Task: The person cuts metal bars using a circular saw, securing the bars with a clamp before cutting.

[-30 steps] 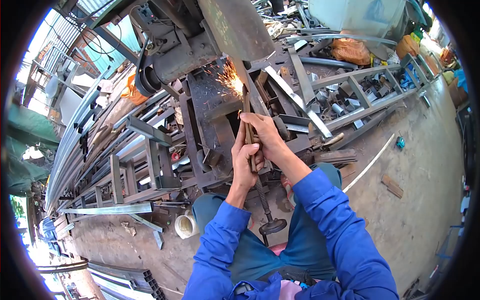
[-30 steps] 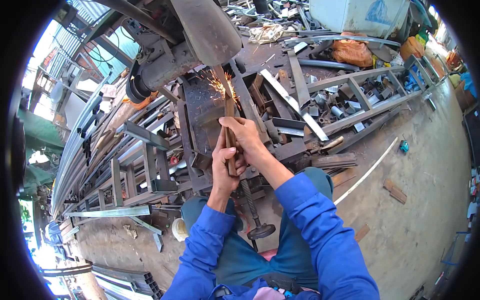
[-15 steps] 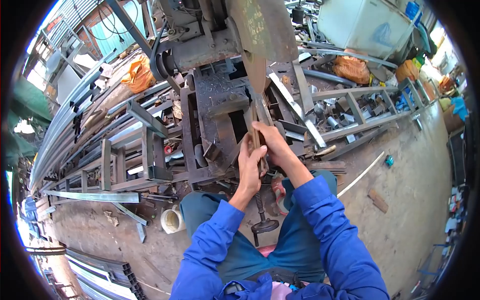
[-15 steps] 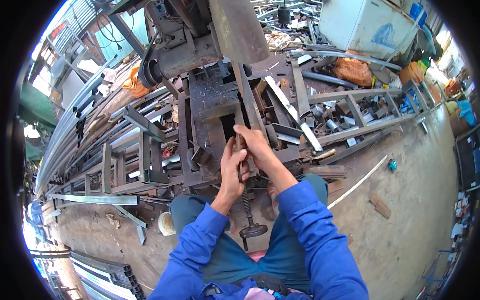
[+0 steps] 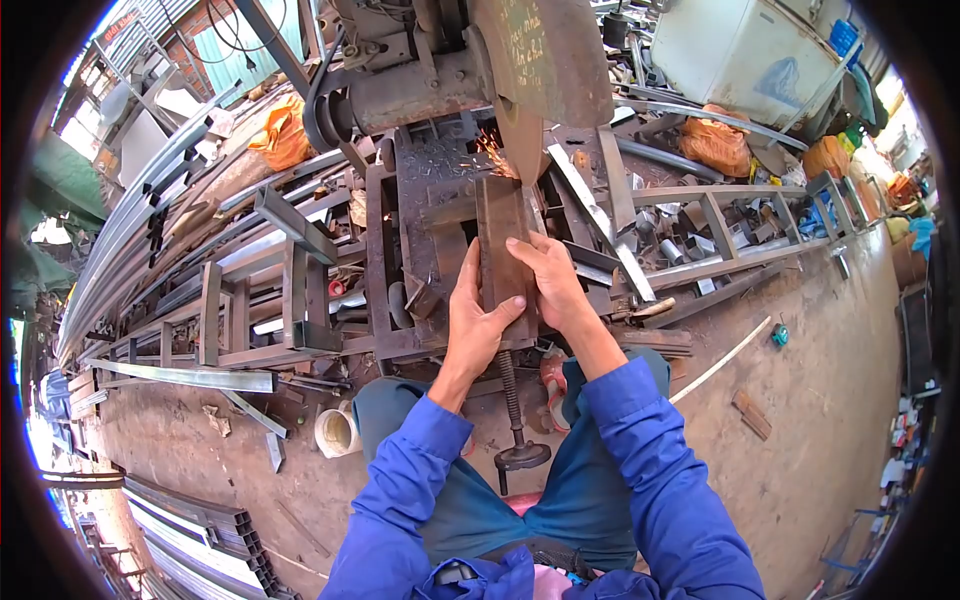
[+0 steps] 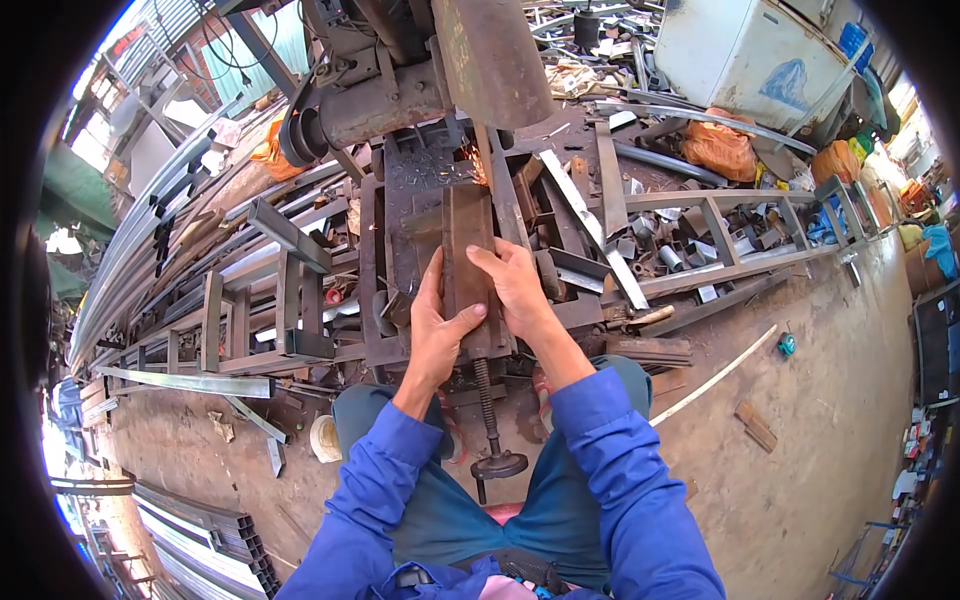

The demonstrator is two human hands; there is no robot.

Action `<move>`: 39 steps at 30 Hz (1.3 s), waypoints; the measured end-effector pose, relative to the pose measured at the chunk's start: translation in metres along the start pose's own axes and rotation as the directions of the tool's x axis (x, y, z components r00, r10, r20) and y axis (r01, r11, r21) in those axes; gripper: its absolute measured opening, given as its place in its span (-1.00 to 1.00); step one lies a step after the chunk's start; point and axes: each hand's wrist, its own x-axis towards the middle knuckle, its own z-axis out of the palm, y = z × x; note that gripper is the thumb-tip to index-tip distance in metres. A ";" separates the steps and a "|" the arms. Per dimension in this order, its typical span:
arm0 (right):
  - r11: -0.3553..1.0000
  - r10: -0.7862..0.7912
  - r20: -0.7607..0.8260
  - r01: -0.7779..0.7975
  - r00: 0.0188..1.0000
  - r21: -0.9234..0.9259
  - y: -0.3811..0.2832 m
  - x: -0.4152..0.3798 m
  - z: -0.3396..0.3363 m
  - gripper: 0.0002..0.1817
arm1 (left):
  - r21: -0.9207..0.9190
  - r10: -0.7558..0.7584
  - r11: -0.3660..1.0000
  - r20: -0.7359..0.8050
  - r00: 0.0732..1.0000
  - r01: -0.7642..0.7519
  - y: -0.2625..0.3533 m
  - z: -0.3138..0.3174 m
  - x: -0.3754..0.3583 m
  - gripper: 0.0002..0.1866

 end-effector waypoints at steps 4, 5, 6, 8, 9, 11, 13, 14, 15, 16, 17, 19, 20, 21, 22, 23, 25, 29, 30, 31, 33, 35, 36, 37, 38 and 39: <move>0.999 0.035 -0.012 -0.035 0.999 0.023 -0.007 -0.002 0.010 -0.62 | 0.077 -0.024 0.997 0.050 0.998 0.020 0.008 -0.002 -0.001 0.08; 0.999 0.040 -0.016 -0.039 0.999 0.027 -0.005 -0.001 0.009 -0.62 | 0.149 -0.019 0.989 0.076 0.997 0.008 0.008 -0.001 -0.001 0.08; 0.999 0.030 0.000 -0.030 1.000 0.030 -0.003 0.001 0.008 -0.63 | 0.219 -0.016 0.976 0.103 0.995 -0.007 0.008 0.001 -0.001 0.09; 0.998 0.004 0.028 -0.006 1.000 0.059 -0.002 0.003 0.009 -0.67 | 0.248 -0.032 0.969 0.094 0.995 0.007 0.012 0.003 0.001 0.08; 0.998 0.006 0.028 -0.008 1.000 0.060 -0.002 0.002 0.010 -0.67 | 0.276 -0.041 0.961 0.087 0.995 0.015 0.014 0.003 0.002 0.08; 0.994 0.053 -0.013 -0.052 0.999 0.097 -0.002 0.002 0.013 -0.70 | 0.278 -0.029 0.961 0.084 0.996 0.004 0.019 0.005 0.005 0.07; 0.987 0.083 0.002 -0.082 0.997 0.138 0.008 0.006 0.005 -0.69 | 0.276 -0.016 0.961 0.080 0.997 -0.006 0.017 0.005 0.008 0.06; 0.978 0.112 0.015 -0.113 0.994 0.177 0.012 0.007 0.002 -0.67 | 0.308 0.012 0.950 0.100 0.995 -0.042 0.014 0.004 0.009 0.06; 0.978 0.117 0.014 -0.118 0.993 0.171 0.015 0.008 0.000 -0.67 | 0.338 0.040 0.938 0.119 0.992 -0.079 0.012 0.003 0.011 0.06; 0.973 0.124 0.008 -0.123 0.992 0.195 0.019 0.010 -0.003 -0.66 | 0.331 0.040 0.941 0.113 0.993 -0.076 0.010 0.002 0.012 0.06; 0.968 0.131 0.001 -0.128 0.991 0.217 0.020 0.009 -0.002 -0.65 | 0.344 0.014 0.938 0.112 0.994 -0.052 0.010 0.001 0.013 0.06; 0.958 0.169 0.020 -0.169 0.985 0.231 0.020 0.006 0.000 -0.63 | 0.345 -0.010 0.938 0.103 0.995 -0.026 0.009 0.000 0.013 0.05; 0.960 0.178 -0.054 -0.162 0.982 0.231 0.021 0.007 0.004 -0.67 | 0.362 -0.010 0.932 0.104 0.995 -0.029 0.010 0.000 0.014 0.04; 0.962 0.186 -0.127 -0.154 0.974 0.228 0.021 0.008 0.007 -0.71 | 0.378 -0.008 0.925 0.104 0.995 -0.031 0.010 -0.001 0.014 0.03; 0.964 0.191 -0.126 -0.162 0.974 0.213 0.022 0.008 0.008 -0.71 | 0.366 -0.003 0.930 0.093 0.996 -0.032 0.010 -0.001 0.015 0.03; 0.965 0.204 -0.151 -0.172 0.967 0.199 0.023 0.008 0.007 -0.69 | 0.400 0.028 0.914 0.100 0.995 -0.066 0.010 -0.001 0.015 0.02; 0.966 0.224 -0.174 -0.196 0.959 0.167 0.027 0.008 0.004 -0.67 | 0.423 0.062 0.901 0.091 0.994 -0.095 0.009 -0.005 0.015 0.01; 0.924 0.327 -0.145 -0.348 0.934 -0.157 0.027 0.006 -0.029 -0.61 | 0.188 -0.161 0.972 0.093 0.983 0.141 0.025 -0.020 0.007 0.02; 0.814 0.372 -0.168 -0.408 0.913 -0.413 0.019 0.004 -0.036 -0.60 | -0.002 -0.300 0.953 0.105 0.948 0.302 0.032 -0.026 0.003 0.03; 0.806 0.380 -0.163 -0.413 0.910 -0.424 0.012 0.001 -0.043 -0.60 | -0.082 -0.279 0.954 0.111 0.954 0.289 0.033 -0.037 0.004 0.03; 0.165 -0.094 -0.063 -0.047 0.994 -0.985 -0.008 -0.010 -0.030 -0.51 | -0.363 -0.345 0.852 0.152 0.926 0.377 0.036 -0.057 -0.001 0.02; -0.201 -0.398 0.465 0.419 0.791 -0.885 -0.021 -0.030 0.004 -0.23 | -0.367 -0.355 0.848 0.142 0.924 0.382 0.044 -0.069 -0.006 0.01; -0.300 -0.237 0.552 0.480 0.799 -0.824 -0.024 -0.037 0.014 -0.06 | -0.379 -0.374 0.820 0.211 0.903 0.428 0.043 -0.075 -0.006 0.01; -0.349 -0.171 0.618 0.540 0.767 -0.766 -0.016 -0.041 0.022 -0.03 | -0.386 -0.391 0.790 0.281 0.877 0.476 0.043 -0.080 -0.008 0.01; -0.266 -0.156 0.634 0.585 0.758 -0.766 -0.005 -0.041 0.025 -0.04 | -0.390 -0.370 0.778 0.348 0.861 0.492 0.047 -0.079 -0.008 -0.01; -0.183 -0.149 0.646 0.621 0.748 -0.762 0.005 -0.042 0.024 -0.05 | -0.405 -0.314 0.778 0.411 0.856 0.480 0.045 -0.076 -0.008 -0.10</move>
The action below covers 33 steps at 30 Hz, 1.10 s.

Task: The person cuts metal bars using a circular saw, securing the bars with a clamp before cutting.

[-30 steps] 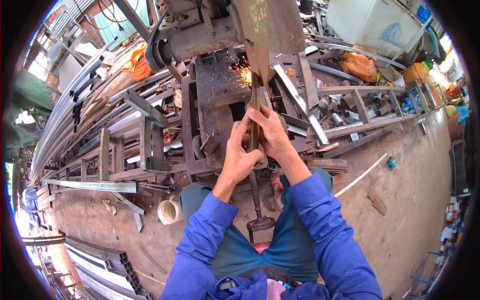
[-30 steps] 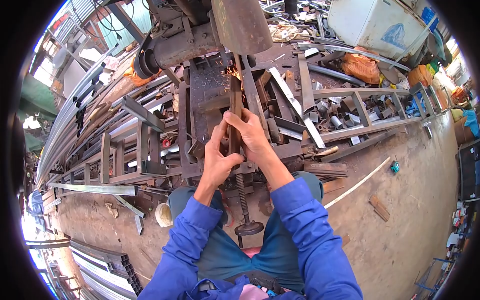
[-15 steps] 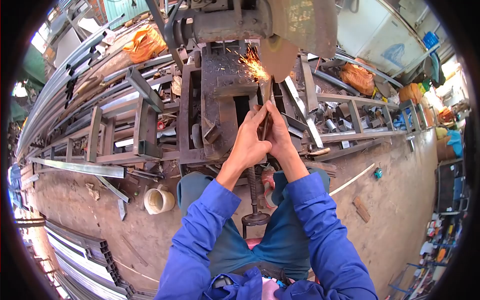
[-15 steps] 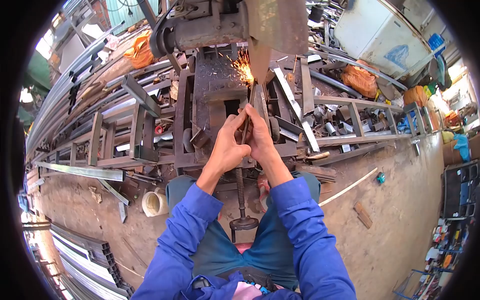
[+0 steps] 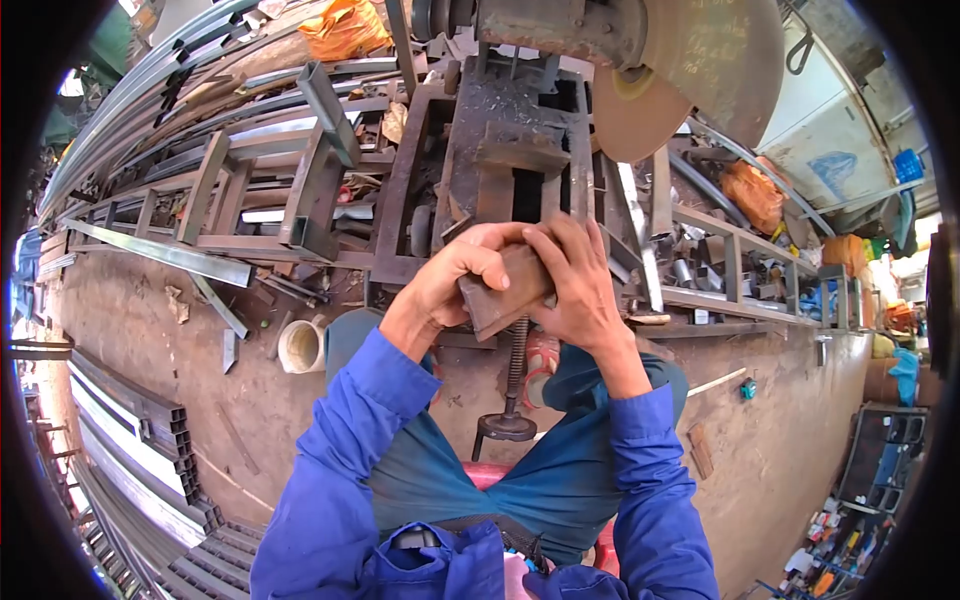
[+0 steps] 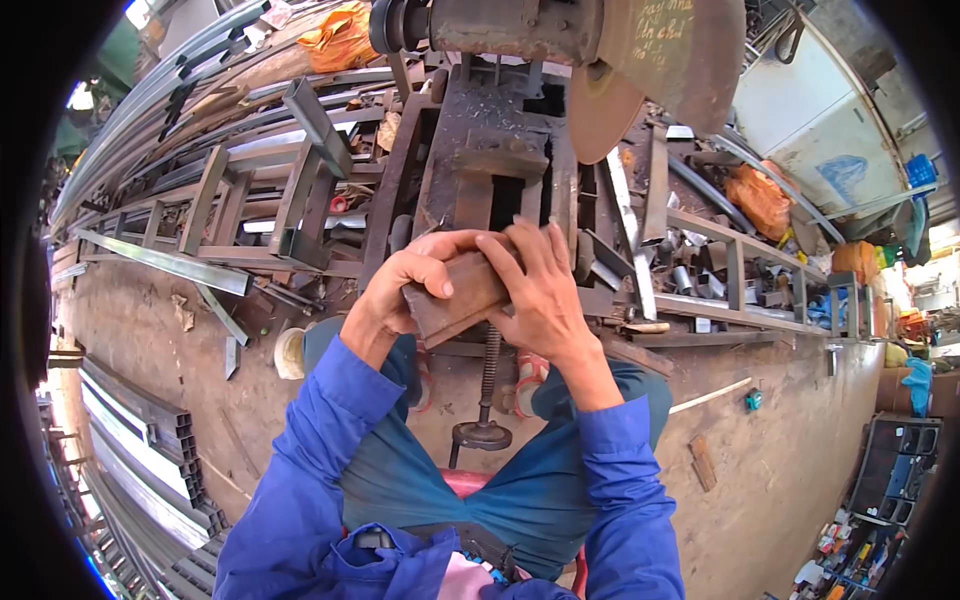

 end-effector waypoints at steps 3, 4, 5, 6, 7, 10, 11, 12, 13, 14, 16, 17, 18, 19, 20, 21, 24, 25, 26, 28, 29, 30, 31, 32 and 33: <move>0.993 0.076 -0.090 -0.067 0.993 0.098 0.011 -0.003 0.002 -0.20 | -0.366 -0.135 0.928 -0.139 0.981 0.076 -0.016 0.002 0.001 -0.48; 0.986 0.122 -0.069 -0.112 0.990 0.125 0.011 -0.004 -0.004 -0.23 | -0.355 -0.145 0.931 -0.132 0.981 0.090 -0.017 0.000 0.004 -0.48; 0.985 0.131 -0.085 -0.120 0.988 0.120 0.012 -0.006 -0.002 -0.23 | -0.401 -0.030 0.914 0.083 0.996 0.061 -0.016 -0.003 0.009 -0.49; 0.935 0.276 -0.163 -0.225 0.947 0.275 0.010 -0.008 0.005 -0.26 | -0.452 0.096 0.891 0.291 0.952 0.049 -0.015 -0.002 0.015 -0.50; 0.851 0.421 -0.216 -0.300 0.881 0.431 0.010 -0.007 0.007 -0.29 | -0.261 0.106 0.963 0.142 0.984 -0.066 -0.015 0.002 0.021 -0.47; 0.441 0.709 0.122 -0.572 0.695 0.692 0.015 0.000 -0.007 -0.29 | 0.200 0.308 0.934 -0.036 0.951 -0.295 -0.024 0.021 0.034 -0.44; 0.516 0.666 0.038 -0.497 0.745 0.698 0.031 -0.006 0.006 -0.30 | 0.358 0.345 0.876 0.005 0.939 -0.324 -0.028 0.022 0.040 -0.42; 0.531 0.650 0.016 -0.469 0.760 0.706 0.037 -0.006 0.008 -0.32 | 0.353 0.338 0.879 0.012 0.941 -0.320 -0.034 0.024 0.045 -0.42; 0.446 0.666 0.053 -0.453 0.744 0.772 0.042 -0.005 0.011 -0.33 | 0.437 0.359 0.838 0.012 0.933 -0.327 -0.041 0.025 0.049 -0.40; 0.354 0.675 0.094 -0.433 0.732 0.829 0.047 -0.003 0.014 -0.35 | 0.519 0.381 0.788 0.011 0.925 -0.331 -0.046 0.027 0.051 -0.39; 0.335 0.675 0.081 -0.403 0.733 0.852 0.054 0.000 0.016 -0.39 | 0.552 0.394 0.754 0.056 0.917 -0.358 -0.048 0.031 0.060 -0.35; 0.266 0.696 0.080 -0.360 0.713 0.894 0.053 0.003 0.014 -0.41 | 0.576 0.410 0.727 0.073 0.909 -0.374 -0.052 0.031 0.066 -0.33; 0.193 0.718 0.083 -0.313 0.691 0.930 0.049 0.005 0.012 -0.43 | 0.600 0.422 0.700 0.090 0.902 -0.388 -0.055 0.031 0.069 -0.32; 0.177 0.742 0.057 -0.277 0.668 0.944 0.044 0.008 0.010 -0.49 | 0.606 0.424 0.700 0.075 0.903 -0.379 -0.057 0.032 0.071 -0.31; 0.173 0.744 0.057 -0.275 0.666 0.946 0.046 0.007 0.014 -0.49 | 0.608 0.420 0.699 0.075 0.904 -0.375 -0.058 0.031 0.071 -0.31; 0.116 0.750 0.102 -0.281 0.653 0.953 0.049 0.005 0.021 -0.54 | 0.613 0.420 0.704 0.050 0.906 -0.360 -0.060 0.030 0.073 -0.32; 0.053 0.776 0.149 -0.299 0.613 0.953 0.047 0.005 0.027 -0.66 | 0.598 0.396 0.737 -0.007 0.918 -0.314 -0.062 0.026 0.075 -0.34; 0.008 0.780 0.194 -0.319 0.596 0.948 0.048 0.005 0.028 -0.69 | 0.576 0.379 0.764 -0.037 0.925 -0.291 -0.062 0.025 0.076 -0.35; -0.037 0.780 0.238 -0.338 0.579 0.940 0.050 0.005 0.029 -0.71 | 0.578 0.380 0.762 -0.036 0.924 -0.291 -0.063 0.021 0.078 -0.35; -0.052 0.763 0.284 -0.383 0.581 0.922 0.051 0.004 0.029 -0.70 | 0.684 0.410 0.673 -0.028 0.912 -0.282 -0.065 0.014 0.081 -0.37; -0.063 0.780 0.251 -0.326 0.574 0.943 0.048 0.005 0.027 -0.67 | 0.683 0.414 0.672 -0.028 0.910 -0.285 -0.064 0.015 0.080 -0.37; -0.073 0.796 0.219 -0.270 0.564 0.960 0.046 0.006 0.026 -0.65 | 0.677 0.418 0.691 -0.090 0.904 -0.252 -0.063 0.017 0.079 -0.36; -0.084 0.781 0.227 -0.262 0.582 0.961 0.048 0.004 0.028 -0.63 | 0.668 0.421 0.711 -0.152 0.894 -0.221 -0.063 0.019 0.078 -0.35; -0.079 0.779 0.226 -0.267 0.585 0.961 0.045 0.005 0.027 -0.63 | 0.665 0.425 0.712 -0.152 0.892 -0.226 -0.060 0.021 0.076 -0.35; -0.124 0.748 0.232 -0.212 0.622 0.969 0.042 0.005 0.025 -0.63 | 0.565 0.359 0.804 -0.211 0.909 -0.186 -0.056 0.022 0.074 -0.32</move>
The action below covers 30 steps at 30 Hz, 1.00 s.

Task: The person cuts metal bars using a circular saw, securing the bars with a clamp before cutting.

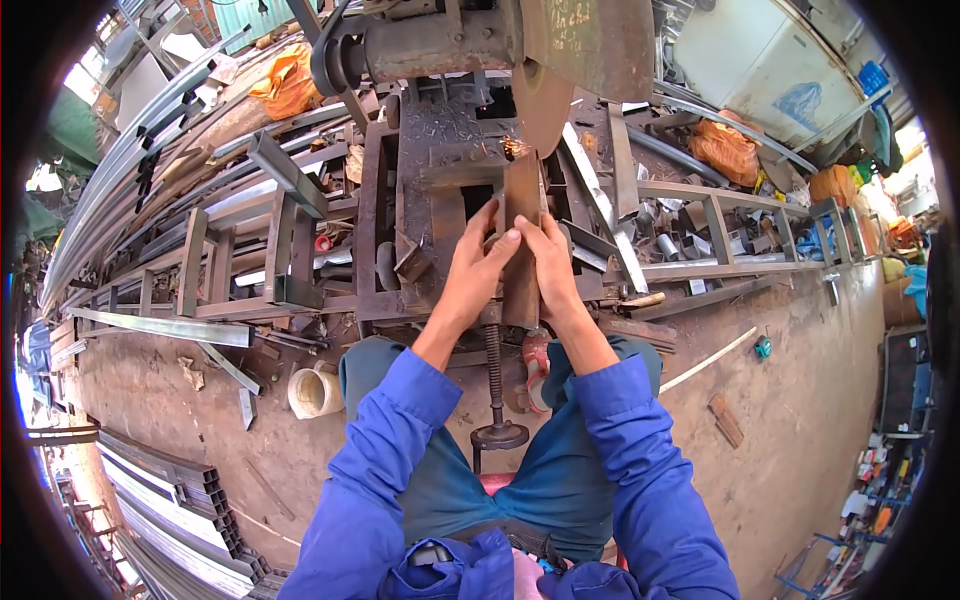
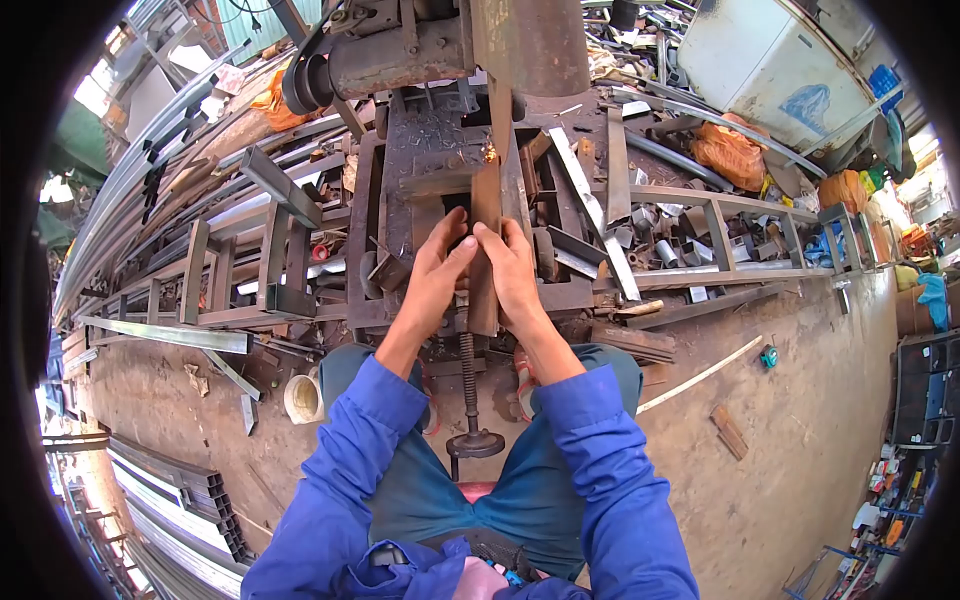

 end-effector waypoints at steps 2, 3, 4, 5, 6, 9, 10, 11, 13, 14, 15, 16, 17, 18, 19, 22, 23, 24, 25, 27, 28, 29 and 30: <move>0.998 0.002 0.074 -0.007 0.997 0.068 -0.003 -0.005 0.003 -0.63 | -0.184 -0.119 0.975 0.019 0.993 0.120 0.014 -0.005 -0.004 -0.31; 0.998 0.002 0.075 -0.007 0.997 0.067 -0.003 -0.002 -0.001 -0.63 | -0.184 -0.118 0.976 0.018 0.993 0.119 0.012 -0.011 -0.005 -0.31; 0.995 0.053 0.118 -0.063 0.992 0.075 -0.001 0.004 -0.009 -0.63 | -0.157 -0.001 0.988 -0.017 1.000 -0.001 0.006 -0.016 -0.005 -0.31; 0.990 0.104 0.161 -0.118 0.981 0.080 -0.003 0.006 -0.009 -0.63 | -0.125 0.117 0.985 -0.048 0.992 -0.122 0.007 -0.017 -0.005 -0.31; 0.990 0.098 0.194 -0.116 0.976 0.080 -0.004 0.006 -0.009 -0.61 | -0.129 0.166 0.977 -0.026 0.986 -0.168 0.009 -0.016 -0.008 -0.26; 0.983 0.064 0.207 -0.098 0.976 0.155 -0.003 0.003 -0.003 -0.58 | -0.098 0.252 0.963 -0.007 0.968 -0.251 0.020 -0.005 -0.017 -0.22; 0.983 0.065 0.203 -0.098 0.977 0.157 -0.005 0.003 -0.003 -0.58 | -0.127 0.256 0.960 0.025 0.966 -0.251 0.023 -0.002 -0.019 -0.19; 0.983 0.072 0.211 -0.105 0.975 0.151 -0.008 0.002 -0.002 -0.57 | -0.127 0.250 0.961 0.029 0.968 -0.244 0.023 0.000 -0.019 -0.19; 0.982 0.079 0.208 -0.112 0.975 0.154 -0.003 0.001 -0.007 -0.55 | -0.016 0.288 0.958 0.113 0.951 -0.288 0.021 0.005 -0.019 -0.18; 0.955 0.087 0.253 -0.153 0.964 0.255 0.002 0.001 -0.010 -0.54 | 0.024 0.308 0.948 0.163 0.937 -0.316 0.019 0.007 -0.016 -0.17; 0.916 0.088 0.298 -0.195 0.950 0.350 0.006 0.002 -0.012 -0.53 | 0.090 0.316 0.937 0.186 0.930 -0.337 0.021 0.013 -0.016 -0.17; 0.917 0.088 0.294 -0.193 0.952 0.349 0.008 0.002 -0.015 -0.53 | 0.145 0.323 0.924 0.197 0.926 -0.353 0.017 0.013 -0.014 -0.18; 0.910 0.107 0.245 -0.194 0.964 0.366 0.004 0.000 -0.010 -0.55 | 0.198 0.330 0.908 0.207 0.921 -0.370 0.014 0.014 -0.012 -0.19; 0.904 0.127 0.196 -0.195 0.972 0.382 0.000 -0.003 -0.004 -0.56 | 0.194 0.330 0.909 0.207 0.921 -0.369 0.012 0.015 -0.011 -0.19; 0.897 0.146 0.148 -0.194 0.978 0.398 -0.001 -0.005 -0.001 -0.57 | 0.168 0.317 0.923 0.179 0.931 -0.347 0.011 0.017 -0.011 -0.19; 0.879 0.158 0.130 -0.200 0.979 0.434 0.009 -0.001 -0.008 -0.58 | 0.120 0.296 0.942 0.144 0.944 -0.314 0.003 0.017 -0.008 -0.20; 0.858 0.178 0.148 -0.227 0.973 0.461 0.012 0.000 -0.010 -0.58 | 0.099 0.287 0.948 0.135 0.948 -0.301 -0.001 0.016 -0.007 -0.20; 0.859 0.174 0.148 -0.223 0.974 0.461 0.013 0.000 -0.014 -0.58 | 0.098 0.289 0.948 0.139 0.947 -0.304 -0.006 0.014 -0.006 -0.20; 0.882 0.200 0.143 -0.241 0.969 0.404 0.013 -0.002 -0.020 -0.59 | 0.056 0.242 0.967 0.119 0.963 -0.250 -0.011 0.014 -0.005 -0.24; 0.905 0.199 0.110 -0.226 0.974 0.360 0.012 -0.006 -0.029 -0.59 | 0.007 0.192 0.981 0.139 0.972 -0.195 -0.015 0.017 -0.006 -0.28; 0.917 0.211 0.013 -0.202 0.977 0.344 0.012 -0.008 -0.037 -0.60 | 0.030 0.155 0.986 0.150 0.976 -0.161 -0.015 0.019 -0.009 -0.33; 0.927 0.211 -0.104 -0.166 0.972 0.335 0.009 -0.012 -0.050 -0.60 | 0.050 0.113 0.991 0.182 0.977 -0.124 -0.016 0.024 -0.013 -0.38; 0.919 0.183 -0.131 -0.122 0.974 0.376 0.006 -0.011 -0.069 -0.61 | 0.090 0.090 0.990 0.220 0.971 -0.112 -0.015 0.026 -0.018 -0.42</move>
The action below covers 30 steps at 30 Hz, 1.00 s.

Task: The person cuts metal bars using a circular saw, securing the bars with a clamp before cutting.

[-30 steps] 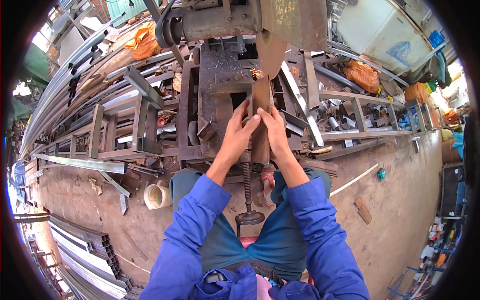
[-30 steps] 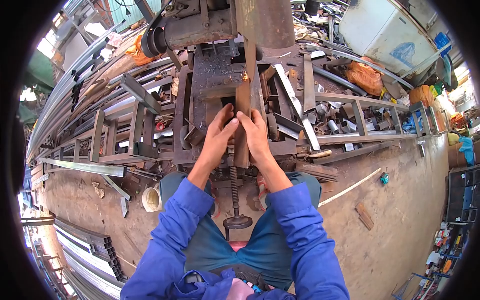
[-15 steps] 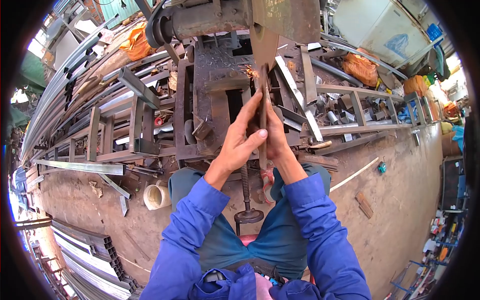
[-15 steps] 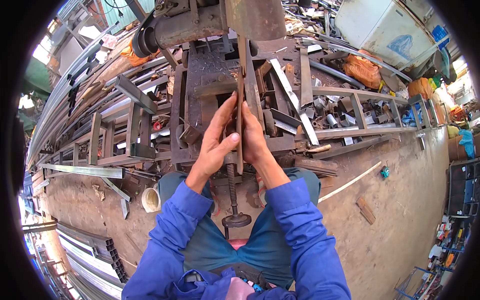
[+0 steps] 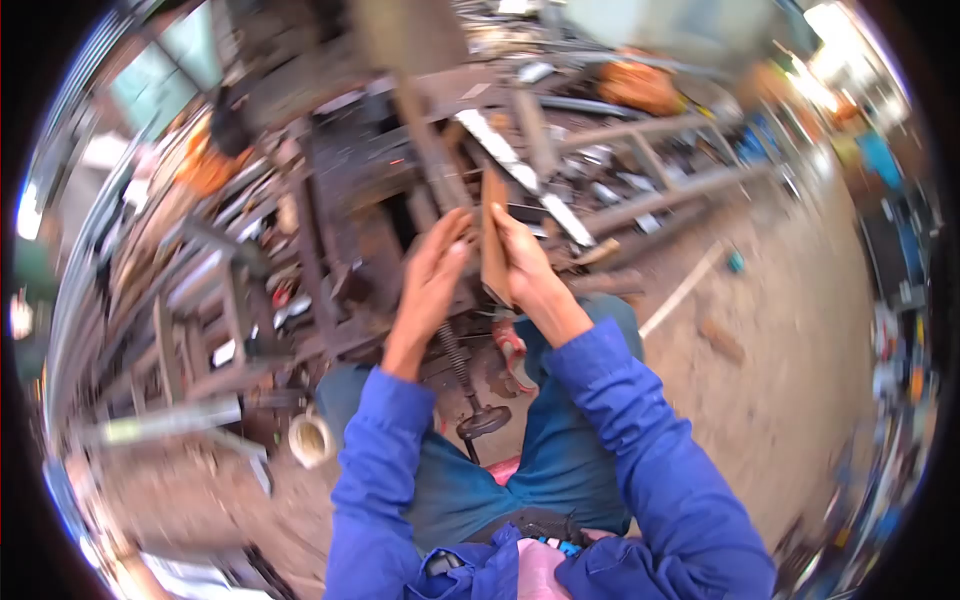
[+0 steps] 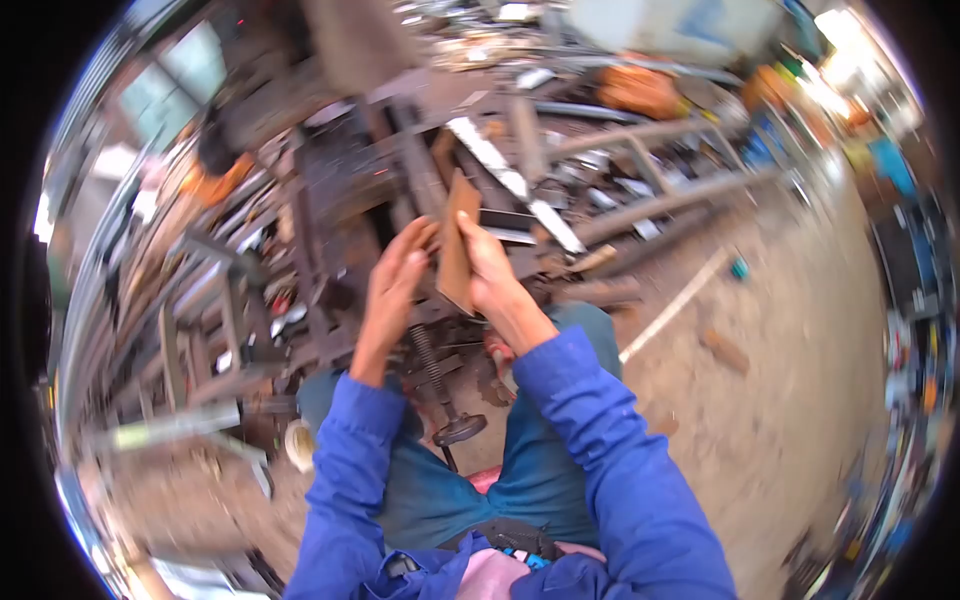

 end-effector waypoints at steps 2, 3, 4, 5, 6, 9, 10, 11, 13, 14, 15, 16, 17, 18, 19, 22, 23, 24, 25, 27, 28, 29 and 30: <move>0.989 -0.102 -0.096 0.112 0.990 0.099 -0.044 -0.019 -0.012 -0.66 | 0.061 -0.060 0.997 0.107 0.992 0.054 0.016 0.003 -0.010 -0.48; 0.974 -0.188 -0.123 0.201 0.974 0.102 -0.068 -0.023 -0.035 -0.67 | 0.112 -0.128 0.987 0.160 0.979 0.111 0.019 0.000 -0.015 -0.48; 0.944 -0.271 -0.123 0.289 0.955 0.158 -0.091 -0.032 -0.060 -0.67 | 0.165 -0.160 0.978 0.210 0.965 0.126 0.020 -0.004 -0.021 -0.48; 0.909 -0.345 -0.117 0.362 0.931 0.206 -0.113 -0.043 -0.090 -0.67 | 0.265 -0.196 0.956 0.256 0.947 0.126 0.020 -0.009 -0.028 -0.47; 0.870 -0.419 -0.109 0.433 0.901 0.236 -0.131 -0.055 -0.126 -0.66 | 0.312 -0.211 0.943 0.294 0.932 0.115 0.024 -0.011 -0.034 -0.45; 0.611 -0.760 -0.477 0.737 0.442 -0.289 -0.141 -0.069 -0.264 -0.66 | 0.440 -0.270 0.892 0.326 0.906 0.108 0.021 -0.027 -0.049 -0.50; 0.629 -0.731 -0.602 0.659 0.320 -0.413 -0.134 -0.088 -0.287 -0.66 | 0.451 -0.291 0.884 0.330 0.898 0.121 0.023 -0.031 -0.053 -0.51; 0.659 -0.693 -0.698 0.552 0.180 -0.511 -0.117 -0.109 -0.309 -0.66 | 0.466 -0.314 0.874 0.319 0.894 0.141 0.029 -0.030 -0.058 -0.51; 0.771 -0.386 -0.881 0.620 0.274 -0.145 -0.074 -0.111 -0.417 -0.68 | 0.419 -0.362 0.880 0.282 0.889 0.225 0.033 -0.033 -0.064 -0.50; 0.770 -0.376 -0.889 0.621 0.260 -0.144 -0.053 -0.129 -0.504 -0.68 | 0.401 -0.364 0.885 0.273 0.891 0.239 0.032 -0.037 -0.067 -0.49; 0.877 -0.292 -0.928 0.451 0.233 -0.163 -0.011 -0.125 -0.566 -0.61 | 0.379 -0.355 0.893 0.260 0.898 0.243 0.030 -0.038 -0.065 -0.48; 0.869 -0.246 -0.936 0.485 0.251 -0.098 -0.013 -0.140 -0.575 -0.63 | 0.322 -0.357 0.906 0.225 0.907 0.276 0.030 -0.036 -0.064 -0.49; 0.860 -0.190 -0.945 0.510 0.268 -0.028 -0.009 -0.158 -0.583 -0.64 | 0.330 -0.344 0.905 0.196 0.918 0.269 0.030 -0.032 -0.063 -0.46; 0.859 -0.216 -0.950 0.507 0.226 -0.074 -0.007 -0.178 -0.609 -0.66 | 0.348 -0.345 0.899 0.188 0.920 0.266 0.027 -0.030 -0.060 -0.47; 0.855 -0.245 -0.952 0.504 0.186 -0.122 -0.015 -0.196 -0.639 -0.67 | 0.365 -0.341 0.894 0.180 0.923 0.259 0.024 -0.030 -0.057 -0.47; 0.802 -0.308 -0.935 0.575 0.173 -0.158 -0.113 -0.270 -0.601 -0.51 | 0.345 -0.379 0.889 0.188 0.906 0.301 0.011 -0.023 -0.048 -0.48; 0.808 -0.265 -0.951 0.574 0.159 -0.129 -0.145 -0.288 -0.569 -0.44 | 0.351 -0.389 0.885 0.195 0.901 0.306 0.004 -0.019 -0.046 -0.48; 0.809 -0.250 -0.957 0.575 0.148 -0.123 -0.157 -0.288 -0.583 -0.44 | 0.347 -0.388 0.885 0.180 0.904 0.311 -0.003 -0.015 -0.044 -0.50; 0.904 -0.197 -0.973 0.407 0.121 -0.132 -0.166 -0.288 -0.606 -0.44 | 0.342 -0.388 0.885 0.166 0.907 0.316 -0.009 -0.011 -0.041 -0.51; 0.977 -0.211 -0.970 0.050 0.123 -0.206 -0.147 -0.280 -0.639 -0.52 | 0.356 -0.389 0.881 0.170 0.906 0.311 -0.014 0.001 -0.035 -0.52; 0.950 -0.265 -0.949 -0.122 0.173 -0.288 -0.124 -0.265 -0.647 -0.59 | 0.358 -0.392 0.882 0.193 0.900 0.307 -0.015 0.006 -0.033 -0.52; 0.900 -0.295 -0.925 -0.254 0.242 -0.353 -0.094 -0.250 -0.650 -0.64 | 0.359 -0.394 0.882 0.209 0.895 0.305 -0.015 0.010 -0.031 -0.52; 0.825 -0.310 -0.896 -0.378 0.319 -0.420 -0.061 -0.233 -0.644 -0.69 | 0.362 -0.398 0.879 0.198 0.896 0.310 -0.015 0.013 -0.028 -0.52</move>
